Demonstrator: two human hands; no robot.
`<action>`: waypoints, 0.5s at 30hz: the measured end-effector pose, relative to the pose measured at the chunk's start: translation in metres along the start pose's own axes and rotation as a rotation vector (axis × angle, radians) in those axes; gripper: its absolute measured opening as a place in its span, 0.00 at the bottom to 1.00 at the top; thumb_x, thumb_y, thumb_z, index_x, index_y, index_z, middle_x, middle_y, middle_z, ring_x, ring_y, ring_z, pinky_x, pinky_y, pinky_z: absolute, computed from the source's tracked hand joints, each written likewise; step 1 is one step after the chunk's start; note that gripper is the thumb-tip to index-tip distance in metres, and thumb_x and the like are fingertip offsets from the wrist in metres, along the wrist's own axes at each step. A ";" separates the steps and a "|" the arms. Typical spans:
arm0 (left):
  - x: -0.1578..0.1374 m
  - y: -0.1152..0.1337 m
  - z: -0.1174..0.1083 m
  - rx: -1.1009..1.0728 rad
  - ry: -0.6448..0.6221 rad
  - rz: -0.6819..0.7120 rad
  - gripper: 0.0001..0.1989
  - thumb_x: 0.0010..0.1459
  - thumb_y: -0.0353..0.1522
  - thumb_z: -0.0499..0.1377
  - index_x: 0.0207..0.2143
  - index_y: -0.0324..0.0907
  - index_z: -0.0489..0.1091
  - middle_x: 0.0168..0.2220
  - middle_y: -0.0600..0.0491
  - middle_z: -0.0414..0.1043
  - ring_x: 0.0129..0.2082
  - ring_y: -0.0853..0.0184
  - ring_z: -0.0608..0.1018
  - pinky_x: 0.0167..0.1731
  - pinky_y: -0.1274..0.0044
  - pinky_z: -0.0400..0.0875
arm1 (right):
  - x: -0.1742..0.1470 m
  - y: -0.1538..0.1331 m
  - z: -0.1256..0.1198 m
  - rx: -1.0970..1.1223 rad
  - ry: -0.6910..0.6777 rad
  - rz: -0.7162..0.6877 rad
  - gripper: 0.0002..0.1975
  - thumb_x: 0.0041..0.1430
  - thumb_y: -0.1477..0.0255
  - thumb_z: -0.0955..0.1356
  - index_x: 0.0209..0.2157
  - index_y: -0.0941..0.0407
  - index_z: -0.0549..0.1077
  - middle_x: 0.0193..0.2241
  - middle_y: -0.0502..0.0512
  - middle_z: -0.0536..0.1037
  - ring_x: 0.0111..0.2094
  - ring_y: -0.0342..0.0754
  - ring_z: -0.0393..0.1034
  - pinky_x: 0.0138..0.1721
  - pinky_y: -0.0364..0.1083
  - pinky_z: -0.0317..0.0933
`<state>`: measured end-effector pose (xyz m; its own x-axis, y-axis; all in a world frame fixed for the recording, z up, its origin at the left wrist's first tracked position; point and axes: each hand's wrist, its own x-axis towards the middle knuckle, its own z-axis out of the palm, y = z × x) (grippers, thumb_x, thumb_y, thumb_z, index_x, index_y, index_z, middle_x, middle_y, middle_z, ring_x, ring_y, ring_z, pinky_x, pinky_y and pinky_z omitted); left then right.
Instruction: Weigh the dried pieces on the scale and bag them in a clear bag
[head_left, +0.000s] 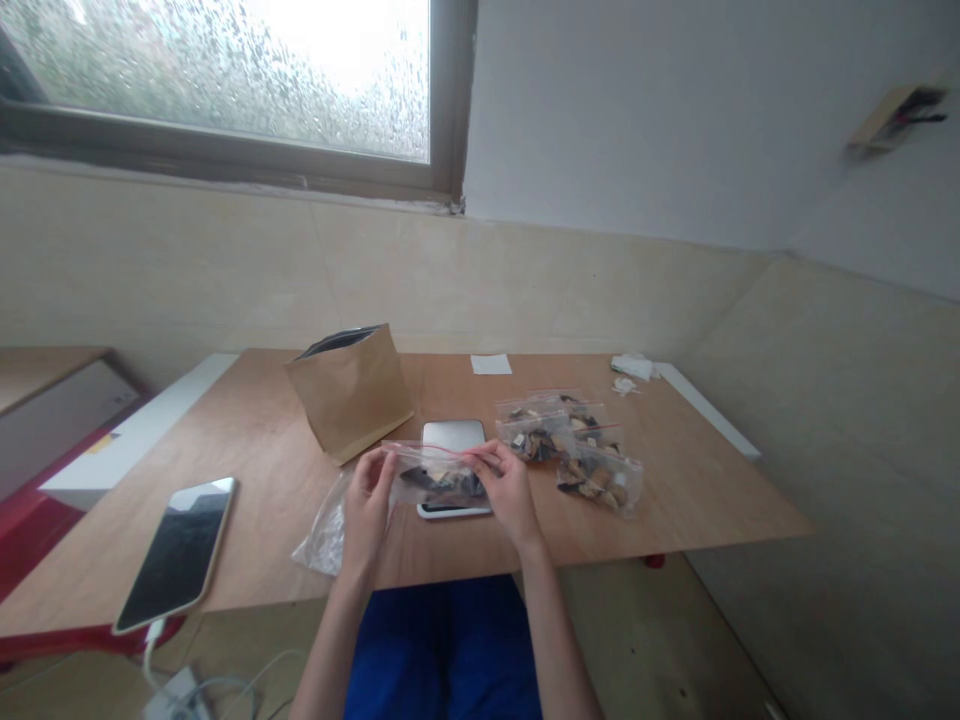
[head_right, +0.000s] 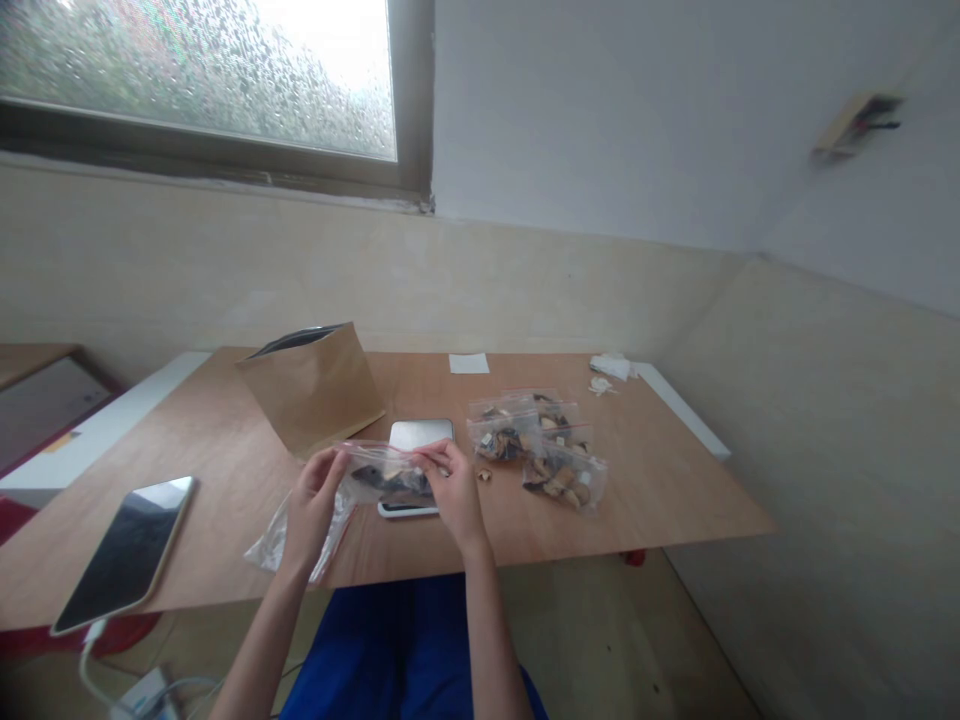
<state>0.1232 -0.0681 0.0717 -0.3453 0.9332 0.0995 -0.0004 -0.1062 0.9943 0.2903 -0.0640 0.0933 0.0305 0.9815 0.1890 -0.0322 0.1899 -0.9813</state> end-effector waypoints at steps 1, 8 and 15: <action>0.000 0.002 -0.001 -0.027 -0.036 0.004 0.20 0.50 0.46 0.57 0.36 0.39 0.70 0.36 0.49 0.73 0.39 0.63 0.74 0.42 0.73 0.67 | 0.000 0.000 -0.002 0.026 0.022 0.009 0.12 0.52 0.62 0.69 0.29 0.57 0.70 0.30 0.55 0.79 0.36 0.50 0.75 0.41 0.47 0.66; -0.004 -0.001 0.005 -0.252 0.093 0.002 0.16 0.48 0.44 0.60 0.31 0.39 0.69 0.27 0.54 0.71 0.28 0.70 0.72 0.29 0.80 0.67 | -0.001 0.004 -0.014 0.081 -0.013 0.052 0.17 0.52 0.57 0.67 0.34 0.58 0.72 0.31 0.57 0.80 0.36 0.51 0.75 0.43 0.50 0.66; -0.004 0.003 0.008 -0.300 0.099 -0.023 0.15 0.48 0.42 0.60 0.32 0.39 0.70 0.29 0.54 0.72 0.28 0.71 0.73 0.28 0.81 0.67 | -0.004 0.004 -0.013 0.021 0.122 -0.003 0.16 0.56 0.58 0.65 0.33 0.57 0.72 0.30 0.56 0.80 0.35 0.50 0.75 0.43 0.48 0.65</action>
<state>0.1325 -0.0696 0.0744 -0.4321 0.8999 0.0587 -0.2811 -0.1963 0.9394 0.3027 -0.0671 0.0879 0.1515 0.9710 0.1848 -0.0528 0.1946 -0.9795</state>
